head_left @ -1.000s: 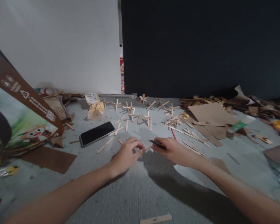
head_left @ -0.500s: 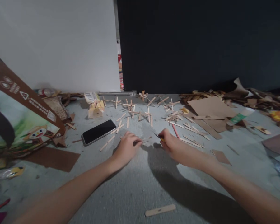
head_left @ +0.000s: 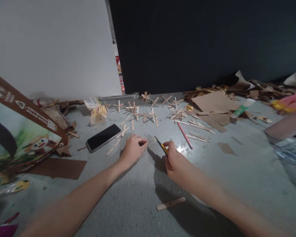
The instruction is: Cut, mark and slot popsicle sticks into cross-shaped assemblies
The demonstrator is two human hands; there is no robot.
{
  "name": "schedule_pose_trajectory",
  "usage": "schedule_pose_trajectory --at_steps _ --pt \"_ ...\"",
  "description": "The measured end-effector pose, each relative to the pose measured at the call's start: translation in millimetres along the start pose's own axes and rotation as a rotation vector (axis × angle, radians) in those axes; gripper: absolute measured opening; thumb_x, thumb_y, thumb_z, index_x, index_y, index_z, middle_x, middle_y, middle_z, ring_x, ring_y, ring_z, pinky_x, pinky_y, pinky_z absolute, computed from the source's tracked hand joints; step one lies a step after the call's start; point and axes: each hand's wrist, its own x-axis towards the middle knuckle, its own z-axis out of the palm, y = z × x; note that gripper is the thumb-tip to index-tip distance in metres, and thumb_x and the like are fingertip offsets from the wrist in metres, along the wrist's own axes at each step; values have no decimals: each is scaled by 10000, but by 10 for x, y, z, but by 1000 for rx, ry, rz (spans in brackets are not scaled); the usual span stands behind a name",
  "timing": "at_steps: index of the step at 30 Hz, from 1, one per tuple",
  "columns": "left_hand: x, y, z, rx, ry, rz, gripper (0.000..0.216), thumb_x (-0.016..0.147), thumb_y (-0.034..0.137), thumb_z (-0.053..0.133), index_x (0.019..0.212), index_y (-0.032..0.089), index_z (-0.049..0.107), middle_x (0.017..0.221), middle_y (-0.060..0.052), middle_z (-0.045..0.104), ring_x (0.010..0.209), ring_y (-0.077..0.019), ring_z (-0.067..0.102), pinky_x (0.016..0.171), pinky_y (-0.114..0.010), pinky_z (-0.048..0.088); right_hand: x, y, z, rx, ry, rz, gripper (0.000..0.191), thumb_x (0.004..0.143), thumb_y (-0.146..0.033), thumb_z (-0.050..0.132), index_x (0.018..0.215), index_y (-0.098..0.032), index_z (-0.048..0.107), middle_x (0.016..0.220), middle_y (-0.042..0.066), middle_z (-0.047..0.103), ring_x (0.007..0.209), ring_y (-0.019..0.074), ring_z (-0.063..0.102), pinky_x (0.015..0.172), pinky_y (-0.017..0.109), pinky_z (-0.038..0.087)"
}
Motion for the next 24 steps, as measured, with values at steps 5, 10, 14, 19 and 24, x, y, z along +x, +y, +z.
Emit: schedule_pose_trajectory --at_steps 5,10,14,19,24 --pt "5 -15 -6 2 1 13 148 849 98 736 794 206 820 789 -46 774 865 -226 685 798 -340 528 32 23 53 -26 118 -83 288 1017 -145 414 1263 -181 560 911 100 713 688 207 658 571 269 324" --pt "3 -6 -15 8 2 17 149 846 99 739 792 214 816 790 -43 777 868 -229 691 818 -349 535 57 1 127 -108 132 -53 346 1034 -185 431 1359 -193 548 775 57 725 590 203 655 530 268 277" --pt "-8 5 -21 27 14 22 137 854 125 748 784 224 811 791 -41 776 876 -234 684 801 -349 533 52 -7 166 -31 96 -43 351 1011 -161 434 1351 -160 522 864 99 740 648 213 680 548 260 321" --pt "-15 17 -38 50 5 26 136 866 142 740 779 223 806 795 -42 781 867 -233 681 786 -347 528 42 25 160 34 114 -110 521 948 -120 448 1465 -150 508 875 105 736 684 218 681 597 272 408" --pt "-10 13 -41 24 7 29 139 874 162 723 780 222 806 823 -49 794 884 -230 688 785 -341 533 35 26 221 4 113 -127 572 976 -164 411 1538 -141 513 855 116 732 687 229 676 602 293 439"
